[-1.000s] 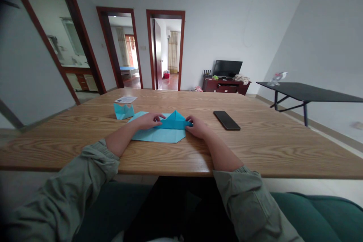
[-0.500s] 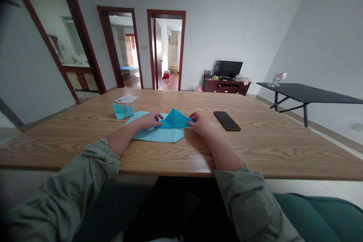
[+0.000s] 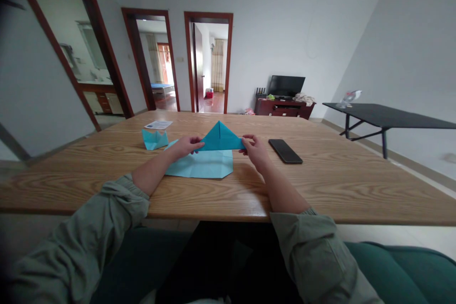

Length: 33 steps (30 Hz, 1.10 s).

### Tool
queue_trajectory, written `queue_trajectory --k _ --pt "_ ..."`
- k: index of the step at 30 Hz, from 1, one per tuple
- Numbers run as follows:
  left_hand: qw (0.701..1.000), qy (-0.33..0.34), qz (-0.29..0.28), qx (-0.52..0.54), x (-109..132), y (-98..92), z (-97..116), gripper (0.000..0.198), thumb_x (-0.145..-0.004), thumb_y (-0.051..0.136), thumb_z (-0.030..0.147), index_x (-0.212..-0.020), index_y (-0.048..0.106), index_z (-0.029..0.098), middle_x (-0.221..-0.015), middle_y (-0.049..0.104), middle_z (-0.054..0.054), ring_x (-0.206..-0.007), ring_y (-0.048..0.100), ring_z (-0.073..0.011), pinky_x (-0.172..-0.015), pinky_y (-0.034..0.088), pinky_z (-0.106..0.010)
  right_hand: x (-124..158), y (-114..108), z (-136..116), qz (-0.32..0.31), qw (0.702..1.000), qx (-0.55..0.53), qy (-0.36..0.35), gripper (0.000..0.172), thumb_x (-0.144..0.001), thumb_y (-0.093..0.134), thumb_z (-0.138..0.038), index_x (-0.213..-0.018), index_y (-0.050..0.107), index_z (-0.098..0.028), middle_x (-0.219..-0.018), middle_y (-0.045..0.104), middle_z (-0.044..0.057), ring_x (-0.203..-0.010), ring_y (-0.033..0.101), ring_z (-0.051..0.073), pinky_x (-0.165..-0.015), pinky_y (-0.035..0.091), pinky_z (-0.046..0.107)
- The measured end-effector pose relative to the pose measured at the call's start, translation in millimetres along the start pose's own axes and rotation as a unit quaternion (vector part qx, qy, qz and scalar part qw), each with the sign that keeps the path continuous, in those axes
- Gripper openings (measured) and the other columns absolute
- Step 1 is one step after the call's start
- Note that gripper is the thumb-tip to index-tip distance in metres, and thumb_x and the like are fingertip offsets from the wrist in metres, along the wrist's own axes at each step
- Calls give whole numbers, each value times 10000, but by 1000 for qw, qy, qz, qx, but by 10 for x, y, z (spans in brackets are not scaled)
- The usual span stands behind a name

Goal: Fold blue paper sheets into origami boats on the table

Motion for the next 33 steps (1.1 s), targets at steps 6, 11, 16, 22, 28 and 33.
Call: queue_trajectory --k 6,11,16,22,28,33 --pt "998 -14 -3 64 -3 54 -17 337 -778 642 427 -953 547 156 -713 594 12 -510 617 -109 -437 403 -191 46 22 -59 27 998 53 -30 456 -658 736 -484 -908 474 -206 -749 657 8 -617 647 144 -551 496 247" --pt "996 -15 25 86 1 49 18 423 -770 676 331 -1125 525 157 -668 617 17 -520 624 -112 -459 414 -184 33 13 -57 30 995 82 -56 365 -689 717 -455 -868 580 -169 -764 674 52 -670 651 156 -633 531 282" --pt "994 14 35 100 39 35 112 501 -783 652 245 -1254 492 186 -682 612 28 -553 627 -103 -477 420 -174 41 5 -72 10 990 122 -77 366 -748 650 -461 -936 688 -149 -756 693 53 -695 636 169 -673 519 294" --pt "986 -4 49 158 24 37 94 478 -826 619 310 -1261 479 173 -751 643 -11 -592 667 -134 -479 440 -184 76 25 -124 12 988 138 -70 363 -769 604 -459 -951 658 -150 -707 659 31 -623 572 139 -598 471 258" --pt "969 -12 91 231 60 -2 258 546 -787 678 324 -1273 465 196 -744 637 -2 -594 659 -137 -484 466 -196 136 117 -192 -16 988 126 -85 398 -768 570 -380 -1119 561 -192 -615 559 -40 -535 502 115 -509 419 225" --pt "897 42 127 421 112 30 517 694 -802 661 421 -1386 319 270 -1032 658 -45 -856 660 -151 -740 551 -295 198 304 -266 -24 994 74 -81 430 -754 531 -326 -1165 534 -197 -631 527 -56 -527 522 106 -535 460 232"
Point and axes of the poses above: each hand's wrist, its own x-axis away from the middle knuckle, its own y-axis out of the palm, z = x × y, the point moved 3 cm from there along -x, towards the middle knuckle
